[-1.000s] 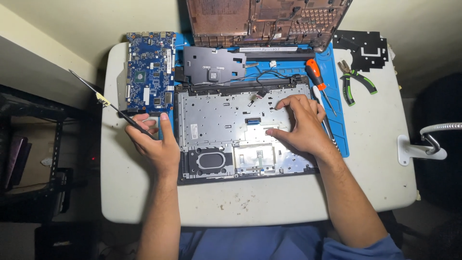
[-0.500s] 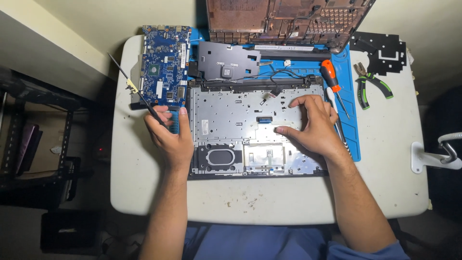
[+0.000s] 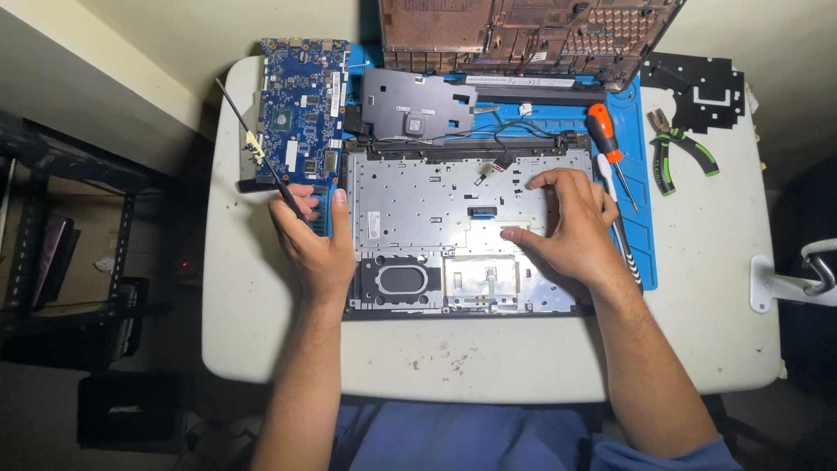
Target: Disassembling a laptop to remove internal components such as the motherboard and screws.
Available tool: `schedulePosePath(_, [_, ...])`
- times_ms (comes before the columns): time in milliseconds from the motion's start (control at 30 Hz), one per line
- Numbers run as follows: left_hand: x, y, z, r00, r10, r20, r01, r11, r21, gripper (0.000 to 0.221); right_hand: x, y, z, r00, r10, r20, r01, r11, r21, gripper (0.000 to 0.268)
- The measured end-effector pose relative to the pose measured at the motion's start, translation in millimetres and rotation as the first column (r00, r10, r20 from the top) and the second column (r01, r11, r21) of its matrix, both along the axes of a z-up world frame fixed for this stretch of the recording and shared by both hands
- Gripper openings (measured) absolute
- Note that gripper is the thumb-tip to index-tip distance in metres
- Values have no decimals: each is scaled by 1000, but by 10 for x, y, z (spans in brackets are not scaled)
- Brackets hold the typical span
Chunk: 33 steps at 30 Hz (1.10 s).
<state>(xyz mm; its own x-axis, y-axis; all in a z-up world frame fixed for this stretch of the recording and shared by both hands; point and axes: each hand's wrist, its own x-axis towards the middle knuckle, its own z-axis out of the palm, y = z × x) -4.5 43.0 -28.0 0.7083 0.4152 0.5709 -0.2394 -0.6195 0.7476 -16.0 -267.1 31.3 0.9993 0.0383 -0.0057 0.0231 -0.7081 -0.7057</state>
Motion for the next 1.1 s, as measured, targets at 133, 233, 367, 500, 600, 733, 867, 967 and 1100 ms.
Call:
schedulePosePath(133, [-21, -9, 54, 1000, -21, 0, 21, 1000, 2, 29, -41, -36, 17, 991, 90, 99, -92, 996, 12, 61])
schedulePosePath(233, [-16, 12, 7, 1000, -30, -6, 30, 1000, 2, 30, -62, 23, 262, 894, 433, 116, -431, 901, -46, 50])
schedulePosePath(367, [-15, 11, 24, 999, -47, -13, 47, 999, 1, 30, -147, 125, 252, 759, 650, 46, -650, 760, -9, 58])
schedulePosePath(500, [-21, 4, 41, 999, -49, -13, 49, 999, 16, 30, -163, 191, 270, 716, 691, -94, -698, 710, -91, 35])
schedulePosePath(600, [-16, 10, 27, 998, -54, -11, 54, 998, 9, 29, -144, 142, 272, 722, 681, -122, -691, 717, -87, 25])
schedulePosePath(733, [-15, 19, 25, 998, -63, -12, 63, 998, -3, 29, -129, 78, 286, 735, 665, -131, -675, 736, -53, 20])
schedulePosePath(867, [-23, 7, 46, 998, -64, -13, 64, 998, 3, 31, -139, 100, 318, 729, 670, -140, -682, 728, -65, 20])
schedulePosePath(967, [-32, 6, 68, 998, -58, -9, 58, 998, -6, 30, -129, 48, 290, 733, 677, -61, -679, 733, -23, 30])
schedulePosePath(1100, [-45, 26, 6, 996, -60, -70, 59, 998, -19, 30, -56, -173, 94, 873, 481, 79, -481, 876, -21, 20])
